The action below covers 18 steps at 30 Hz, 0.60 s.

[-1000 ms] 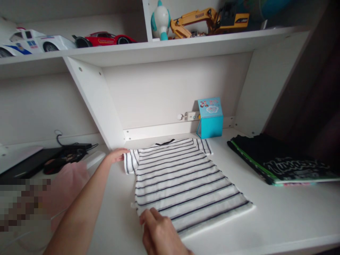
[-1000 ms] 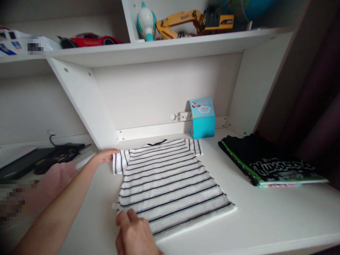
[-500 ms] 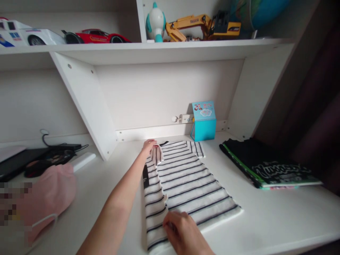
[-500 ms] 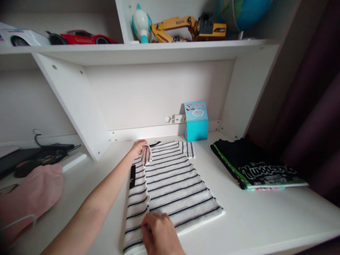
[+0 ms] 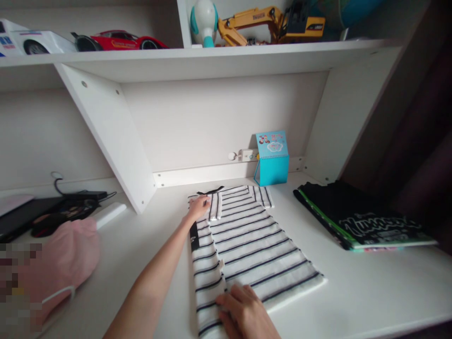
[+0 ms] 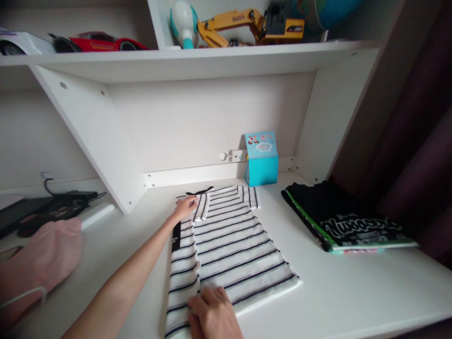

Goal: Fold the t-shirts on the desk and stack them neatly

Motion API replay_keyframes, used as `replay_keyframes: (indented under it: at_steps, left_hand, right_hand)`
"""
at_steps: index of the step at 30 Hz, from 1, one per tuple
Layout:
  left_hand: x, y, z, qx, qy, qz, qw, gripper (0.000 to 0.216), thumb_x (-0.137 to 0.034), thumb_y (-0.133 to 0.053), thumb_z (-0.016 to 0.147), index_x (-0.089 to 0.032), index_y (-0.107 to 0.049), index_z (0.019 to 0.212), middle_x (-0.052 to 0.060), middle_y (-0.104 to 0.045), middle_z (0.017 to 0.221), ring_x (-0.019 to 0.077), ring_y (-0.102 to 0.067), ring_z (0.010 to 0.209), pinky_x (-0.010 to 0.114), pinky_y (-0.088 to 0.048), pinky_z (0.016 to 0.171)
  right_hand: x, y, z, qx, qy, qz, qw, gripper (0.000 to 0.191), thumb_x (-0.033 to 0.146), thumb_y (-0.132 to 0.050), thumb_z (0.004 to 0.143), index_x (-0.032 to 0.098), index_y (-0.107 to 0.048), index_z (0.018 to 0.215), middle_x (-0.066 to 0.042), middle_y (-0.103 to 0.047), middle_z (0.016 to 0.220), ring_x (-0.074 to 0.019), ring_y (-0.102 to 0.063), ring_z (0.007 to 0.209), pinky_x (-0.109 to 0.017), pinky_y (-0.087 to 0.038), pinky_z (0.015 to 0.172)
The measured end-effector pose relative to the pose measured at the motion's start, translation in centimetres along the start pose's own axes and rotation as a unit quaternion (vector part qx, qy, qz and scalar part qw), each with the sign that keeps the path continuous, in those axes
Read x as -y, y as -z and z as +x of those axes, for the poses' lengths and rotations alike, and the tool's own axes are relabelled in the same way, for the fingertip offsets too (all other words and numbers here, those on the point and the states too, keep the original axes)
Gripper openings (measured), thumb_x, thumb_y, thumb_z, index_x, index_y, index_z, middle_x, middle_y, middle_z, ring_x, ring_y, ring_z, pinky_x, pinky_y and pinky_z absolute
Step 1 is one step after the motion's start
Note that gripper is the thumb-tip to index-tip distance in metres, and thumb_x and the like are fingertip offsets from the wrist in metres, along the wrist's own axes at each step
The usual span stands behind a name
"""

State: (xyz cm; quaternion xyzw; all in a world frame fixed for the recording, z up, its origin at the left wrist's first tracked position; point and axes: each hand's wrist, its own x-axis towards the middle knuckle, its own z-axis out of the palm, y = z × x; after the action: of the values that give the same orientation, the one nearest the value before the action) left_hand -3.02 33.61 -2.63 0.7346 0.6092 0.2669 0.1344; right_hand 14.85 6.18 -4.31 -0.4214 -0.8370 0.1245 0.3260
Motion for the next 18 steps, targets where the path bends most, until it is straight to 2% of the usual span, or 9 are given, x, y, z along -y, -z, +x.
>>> replay_keyframes:
  at_steps: [4,6,8,10,12,14,16,18]
  left_hand:
    - [0.7,0.0,-0.7,0.024,-0.007,0.077,0.997,0.032,-0.033,-0.044,0.085,-0.030,-0.056,0.115,0.001,-0.041,0.139,0.0223,-0.028,0.131,0.049,-0.011,0.107]
    - [0.7,-0.1,-0.8,0.033,-0.012,0.099,0.994,0.035,-0.036,-0.041,0.086,-0.031,-0.052,0.119,0.001,-0.037,0.141,0.0217,-0.025,0.132,0.049,-0.009,0.107]
    - [0.8,-0.1,-0.7,0.040,-0.017,0.111,0.993,0.037,-0.038,-0.038,0.087,-0.032,-0.050,0.122,0.002,-0.035,0.142,0.0215,-0.023,0.133,0.050,-0.008,0.107]
    - [0.9,-0.2,-0.7,0.047,-0.021,0.126,0.991,0.040,-0.040,-0.035,0.088,-0.032,-0.047,0.125,0.002,-0.033,0.143,0.0219,-0.021,0.134,0.052,-0.008,0.106]
    - [1.0,-0.1,-0.6,0.061,-0.027,0.146,0.987,0.044,-0.044,-0.032,0.088,-0.033,-0.042,0.129,0.002,-0.030,0.144,0.0233,-0.017,0.135,0.055,-0.008,0.105]
    - [1.1,0.0,-0.6,0.079,-0.035,0.164,0.983,0.050,-0.052,-0.031,0.087,-0.035,-0.036,0.133,0.001,-0.026,0.146,0.0257,-0.012,0.136,0.058,-0.009,0.103]
    - [1.0,0.1,-0.7,0.093,-0.042,0.173,0.980,0.057,-0.061,-0.030,0.084,-0.037,-0.032,0.135,0.002,-0.023,0.147,0.0285,-0.008,0.136,0.060,-0.009,0.102]
    - [0.7,0.3,-0.9,0.099,-0.046,0.179,0.978,0.063,-0.067,-0.028,0.080,-0.038,-0.030,0.136,0.003,-0.021,0.148,0.0306,-0.006,0.136,0.061,-0.008,0.101]
  right_hand:
    - [-0.2,0.1,0.0,-0.017,0.034,-0.080,0.996,0.010,0.018,-0.062,0.068,0.023,-0.056,0.074,0.002,-0.057,0.065,-0.0148,-0.056,0.060,-0.025,-0.040,0.058]
    - [-0.2,0.8,0.2,-0.040,0.037,-0.102,0.993,0.014,0.028,-0.068,0.065,0.022,-0.055,0.067,0.001,-0.057,0.063,-0.0155,-0.055,0.058,-0.026,-0.041,0.054]
    - [-0.2,1.5,0.5,-0.073,0.051,-0.126,0.988,0.019,0.039,-0.068,0.066,0.023,-0.060,0.069,-0.003,-0.062,0.072,-0.0188,-0.059,0.065,-0.028,-0.045,0.056]
    - [-0.1,1.7,0.6,-0.086,0.102,-0.170,0.976,0.022,0.043,-0.062,0.074,0.026,-0.064,0.088,-0.007,-0.066,0.094,-0.0231,-0.062,0.083,-0.032,-0.049,0.066]
    - [-0.1,1.2,0.3,-0.072,0.175,-0.214,0.958,0.029,0.038,-0.053,0.084,0.029,-0.057,0.111,-0.006,-0.062,0.113,-0.0232,-0.060,0.098,-0.034,-0.050,0.076]
    - [-0.2,0.6,-0.2,-0.042,0.232,-0.221,0.946,0.032,0.033,-0.048,0.088,0.030,-0.052,0.120,-0.003,-0.060,0.118,-0.0208,-0.059,0.102,-0.030,-0.051,0.078]
    - [-0.9,1.0,0.0,0.008,0.235,-0.158,0.959,0.030,0.032,-0.045,0.090,0.033,-0.054,0.119,0.001,-0.061,0.117,-0.0177,-0.060,0.102,-0.028,-0.051,0.079]
    - [-2.5,3.1,1.5,0.072,0.174,-0.049,0.981,0.029,0.033,-0.039,0.092,0.037,-0.056,0.115,0.005,-0.063,0.113,-0.0134,-0.061,0.099,-0.025,-0.050,0.079]
